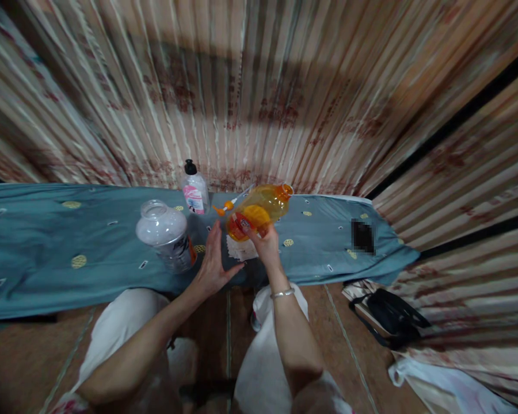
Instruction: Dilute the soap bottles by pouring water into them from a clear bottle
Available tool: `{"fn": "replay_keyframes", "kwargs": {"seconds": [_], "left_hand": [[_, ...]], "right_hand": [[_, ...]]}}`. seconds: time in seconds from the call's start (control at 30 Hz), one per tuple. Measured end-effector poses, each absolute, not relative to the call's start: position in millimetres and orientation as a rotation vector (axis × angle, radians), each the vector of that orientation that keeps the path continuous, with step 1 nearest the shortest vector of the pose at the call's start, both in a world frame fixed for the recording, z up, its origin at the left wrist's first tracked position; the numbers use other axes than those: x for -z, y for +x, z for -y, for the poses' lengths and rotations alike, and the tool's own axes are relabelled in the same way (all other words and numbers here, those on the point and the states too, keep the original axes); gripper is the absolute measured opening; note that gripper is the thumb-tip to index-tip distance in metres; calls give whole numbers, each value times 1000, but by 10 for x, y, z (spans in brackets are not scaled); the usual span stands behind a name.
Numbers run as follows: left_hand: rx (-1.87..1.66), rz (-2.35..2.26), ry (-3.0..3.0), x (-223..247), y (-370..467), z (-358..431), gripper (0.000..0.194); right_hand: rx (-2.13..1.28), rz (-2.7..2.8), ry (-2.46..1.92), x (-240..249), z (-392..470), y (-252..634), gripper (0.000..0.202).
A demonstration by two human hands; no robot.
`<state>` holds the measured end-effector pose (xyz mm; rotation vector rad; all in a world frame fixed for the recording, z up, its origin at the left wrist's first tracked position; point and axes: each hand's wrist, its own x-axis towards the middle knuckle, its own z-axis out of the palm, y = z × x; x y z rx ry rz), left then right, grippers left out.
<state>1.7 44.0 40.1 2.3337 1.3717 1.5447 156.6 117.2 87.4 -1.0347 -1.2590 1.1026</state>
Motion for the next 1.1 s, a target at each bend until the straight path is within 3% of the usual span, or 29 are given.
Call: {"fn": "replay_keyframes", "kwargs": {"seconds": [0.43,0.93,1.1], "left_hand": [[-1621,-1488,2040,-606,135,153,118],[-1748,-1706,1192,-667,-237,822,120],[-1752,-1722,1026,-626,-401,953,110]], "right_hand": [[-1088,1454,-920,-1237,-755,1574,53],[-1098,2043,-781,-1287,-82,1117,68],[-1144,2177,-617,-1225,-70,1009,62]]}}
